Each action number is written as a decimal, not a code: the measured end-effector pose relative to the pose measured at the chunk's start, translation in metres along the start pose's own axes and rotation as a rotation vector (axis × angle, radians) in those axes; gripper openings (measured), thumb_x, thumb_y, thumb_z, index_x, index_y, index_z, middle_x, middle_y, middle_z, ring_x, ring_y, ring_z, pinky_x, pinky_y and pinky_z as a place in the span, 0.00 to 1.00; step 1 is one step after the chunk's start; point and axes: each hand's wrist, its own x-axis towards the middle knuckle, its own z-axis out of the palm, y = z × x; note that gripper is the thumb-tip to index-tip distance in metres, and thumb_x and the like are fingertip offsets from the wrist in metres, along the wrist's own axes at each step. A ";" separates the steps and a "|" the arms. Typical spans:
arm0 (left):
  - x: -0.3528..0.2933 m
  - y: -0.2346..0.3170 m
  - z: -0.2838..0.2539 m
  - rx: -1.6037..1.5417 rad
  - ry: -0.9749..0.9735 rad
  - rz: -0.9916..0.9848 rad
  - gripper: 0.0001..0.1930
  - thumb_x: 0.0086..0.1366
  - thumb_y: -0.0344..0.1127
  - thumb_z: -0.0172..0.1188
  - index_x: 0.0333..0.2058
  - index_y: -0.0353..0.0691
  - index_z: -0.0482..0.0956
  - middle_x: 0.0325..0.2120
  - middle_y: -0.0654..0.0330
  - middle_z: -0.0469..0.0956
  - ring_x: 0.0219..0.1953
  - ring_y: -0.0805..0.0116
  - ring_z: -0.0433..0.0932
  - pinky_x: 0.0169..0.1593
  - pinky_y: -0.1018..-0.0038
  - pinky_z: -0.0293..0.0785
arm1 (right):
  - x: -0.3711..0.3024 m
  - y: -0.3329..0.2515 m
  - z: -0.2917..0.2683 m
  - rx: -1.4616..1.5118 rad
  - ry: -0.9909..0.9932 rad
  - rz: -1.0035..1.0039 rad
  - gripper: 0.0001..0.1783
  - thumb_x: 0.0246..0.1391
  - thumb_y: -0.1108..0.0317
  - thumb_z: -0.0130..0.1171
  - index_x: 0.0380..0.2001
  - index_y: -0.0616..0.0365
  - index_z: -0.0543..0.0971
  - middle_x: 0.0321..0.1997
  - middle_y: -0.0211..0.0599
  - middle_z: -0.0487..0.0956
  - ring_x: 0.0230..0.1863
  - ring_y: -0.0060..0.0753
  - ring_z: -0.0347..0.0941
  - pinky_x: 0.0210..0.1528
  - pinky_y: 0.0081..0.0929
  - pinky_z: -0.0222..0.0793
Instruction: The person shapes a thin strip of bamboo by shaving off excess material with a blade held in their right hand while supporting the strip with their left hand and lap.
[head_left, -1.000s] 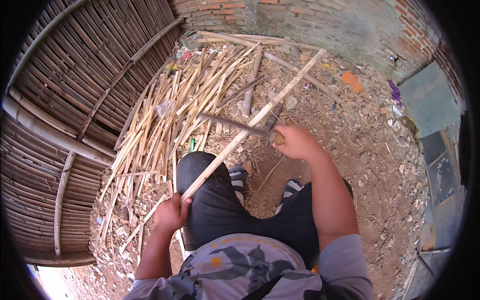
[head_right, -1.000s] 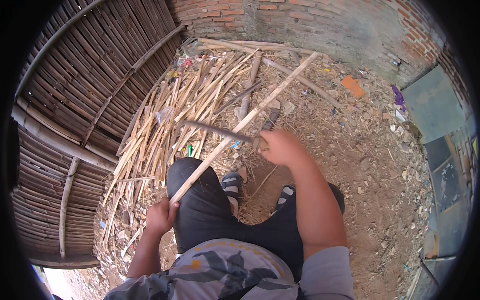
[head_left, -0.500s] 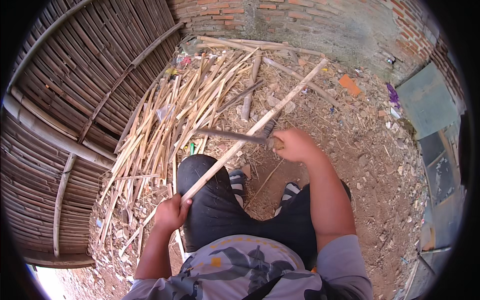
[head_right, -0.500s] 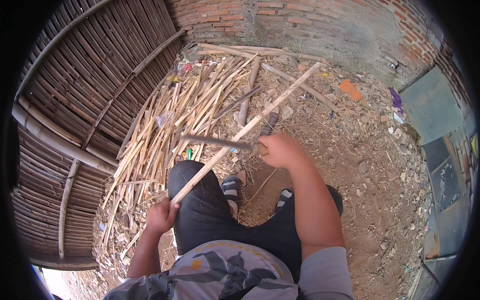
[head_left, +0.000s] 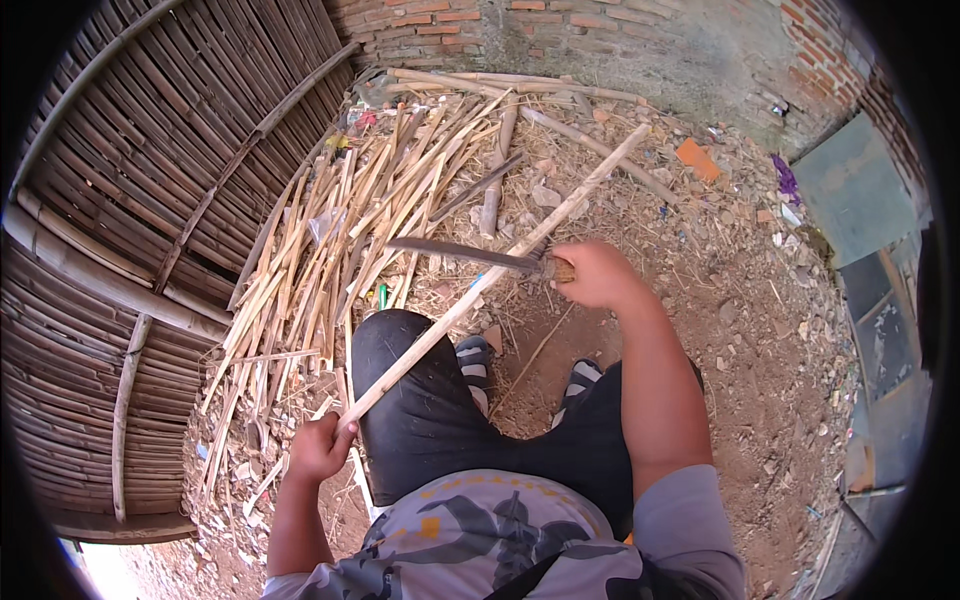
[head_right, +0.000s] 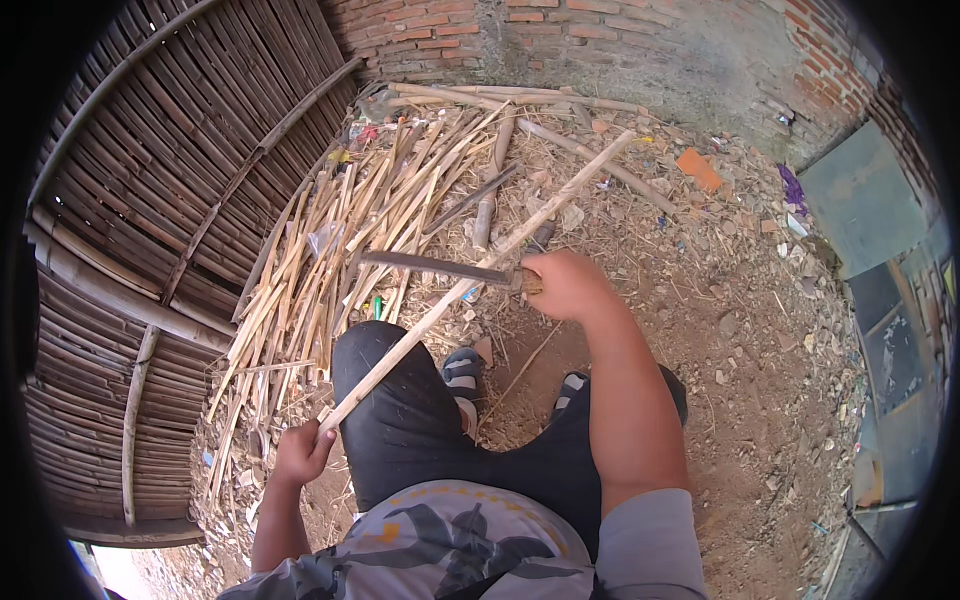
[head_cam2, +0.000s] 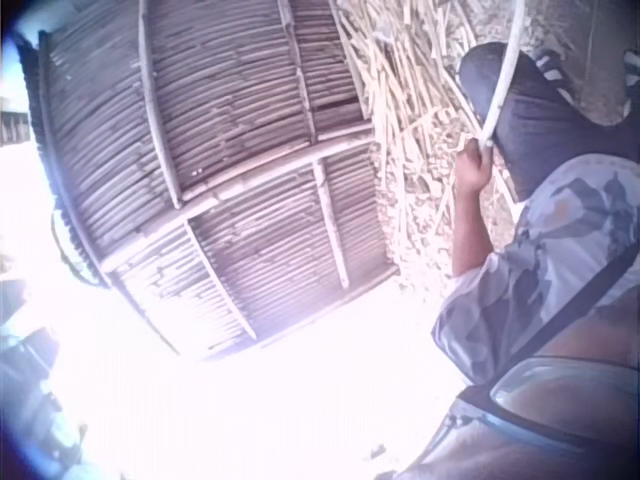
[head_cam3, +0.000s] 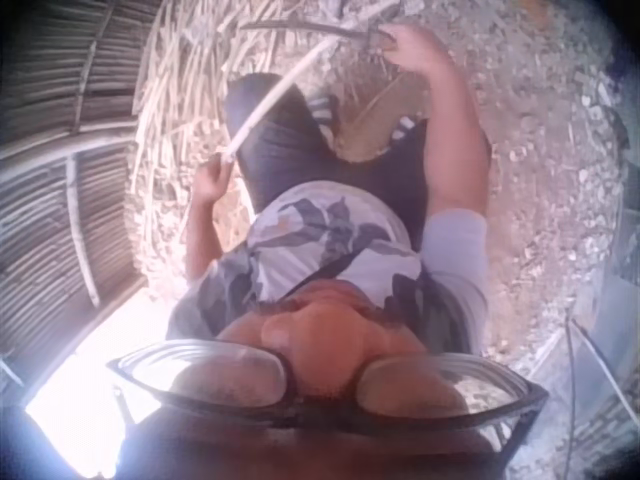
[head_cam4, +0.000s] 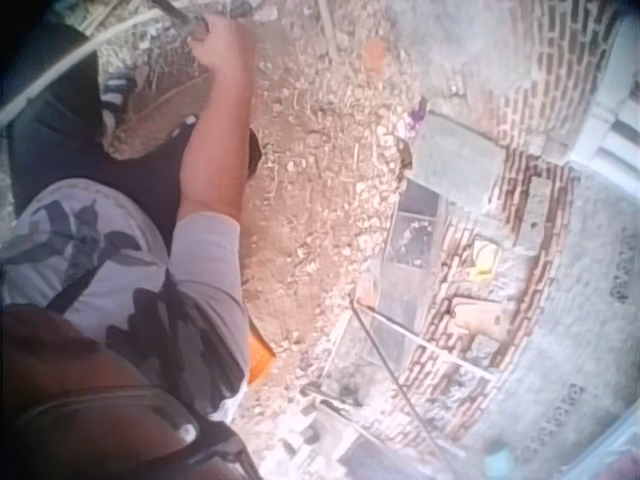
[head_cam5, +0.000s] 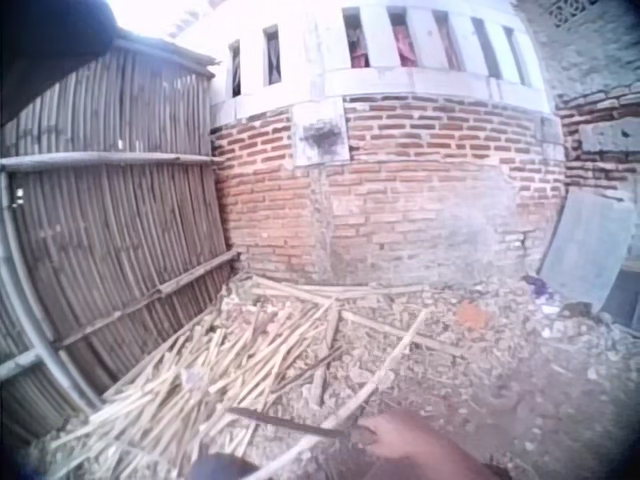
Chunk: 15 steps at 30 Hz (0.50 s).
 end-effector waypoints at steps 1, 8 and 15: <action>-0.002 -0.003 0.000 -0.014 0.009 -0.006 0.25 0.70 0.51 0.59 0.21 0.38 0.70 0.13 0.47 0.72 0.19 0.41 0.75 0.24 0.54 0.69 | 0.000 0.000 -0.003 0.033 -0.009 -0.011 0.15 0.49 0.65 0.68 0.40 0.57 0.81 0.31 0.42 0.81 0.34 0.40 0.80 0.39 0.40 0.74; 0.003 -0.007 0.002 0.011 0.014 0.031 0.22 0.69 0.47 0.59 0.22 0.36 0.71 0.14 0.45 0.71 0.19 0.41 0.73 0.24 0.55 0.67 | 0.000 0.080 -0.013 0.214 0.262 0.400 0.18 0.50 0.67 0.66 0.45 0.57 0.81 0.35 0.42 0.82 0.38 0.40 0.80 0.44 0.40 0.74; 0.001 -0.012 0.007 -0.052 -0.003 0.004 0.25 0.70 0.51 0.58 0.20 0.37 0.72 0.13 0.47 0.71 0.19 0.43 0.75 0.24 0.56 0.69 | -0.011 0.026 -0.024 -0.031 0.094 0.101 0.16 0.50 0.66 0.65 0.43 0.58 0.81 0.36 0.44 0.82 0.38 0.39 0.79 0.43 0.39 0.73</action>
